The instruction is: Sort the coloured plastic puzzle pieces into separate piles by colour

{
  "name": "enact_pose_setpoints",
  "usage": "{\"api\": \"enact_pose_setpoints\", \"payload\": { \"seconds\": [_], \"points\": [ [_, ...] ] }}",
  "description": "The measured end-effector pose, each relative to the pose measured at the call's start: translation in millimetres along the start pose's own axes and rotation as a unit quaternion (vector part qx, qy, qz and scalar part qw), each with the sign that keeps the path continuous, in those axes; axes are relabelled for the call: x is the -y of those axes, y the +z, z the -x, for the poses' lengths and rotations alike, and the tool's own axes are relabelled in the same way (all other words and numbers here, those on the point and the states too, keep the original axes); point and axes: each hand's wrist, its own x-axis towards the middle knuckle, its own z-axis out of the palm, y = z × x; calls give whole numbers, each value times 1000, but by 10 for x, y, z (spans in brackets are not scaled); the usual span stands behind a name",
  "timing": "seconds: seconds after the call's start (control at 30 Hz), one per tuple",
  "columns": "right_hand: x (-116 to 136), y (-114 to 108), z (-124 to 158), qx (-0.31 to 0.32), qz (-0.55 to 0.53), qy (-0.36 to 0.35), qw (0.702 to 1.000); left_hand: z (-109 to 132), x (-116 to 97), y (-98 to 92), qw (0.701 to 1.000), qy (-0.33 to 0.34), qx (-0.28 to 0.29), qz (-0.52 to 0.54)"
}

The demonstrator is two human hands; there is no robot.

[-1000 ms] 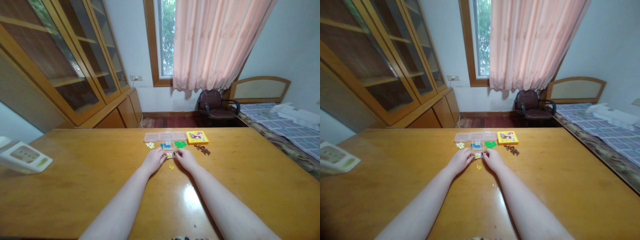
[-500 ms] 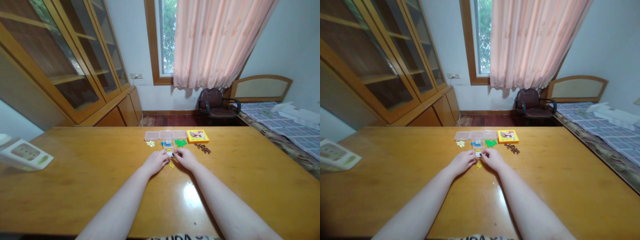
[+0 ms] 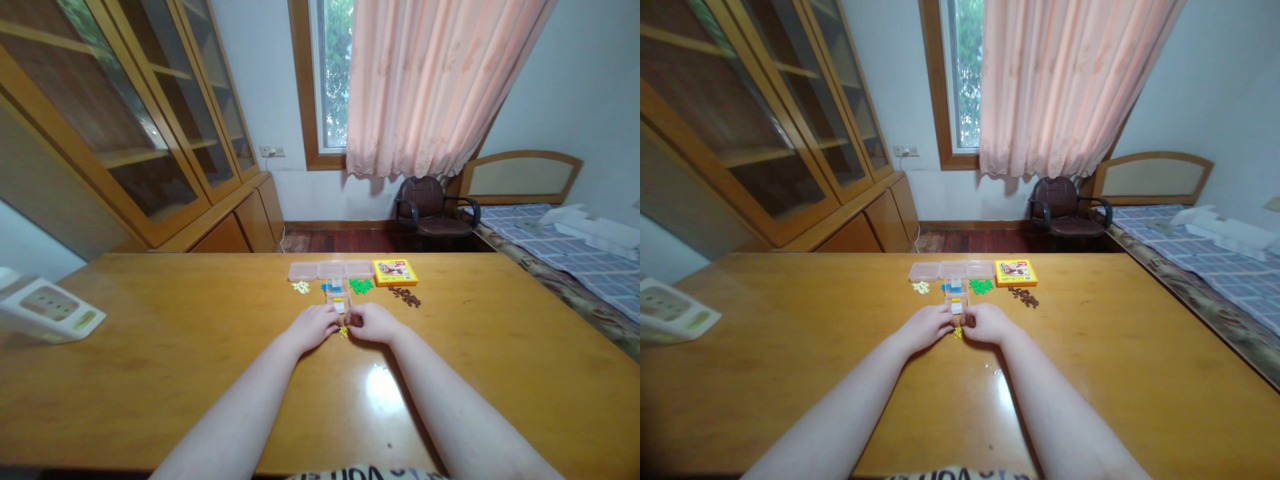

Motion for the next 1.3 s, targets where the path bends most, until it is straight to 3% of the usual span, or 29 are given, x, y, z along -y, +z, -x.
{"api": "enact_pose_setpoints", "payload": {
  "seconds": [0.53,0.63,0.77,0.83,1.07,1.3],
  "points": [
    [6,38,-21,-8,113,-27,993,-10,-24,-9,1000,-12,-11,-24],
    [2,37,-26,-6,125,-32,992,-17,7,-19,998,-23,-50,-33],
    [-3,38,-34,-4,132,-41,990,-40,72,-22,987,-92,-128,-34],
    [-8,39,-35,-5,124,-38,992,-53,96,-13,982,-120,-141,-34],
    [-47,13,-18,-6,79,-31,996,-28,31,-14,989,-102,-99,-34],
    [12,10,-36,13,142,-46,989,-33,15,4,988,-129,-70,-45]
  ]
}}
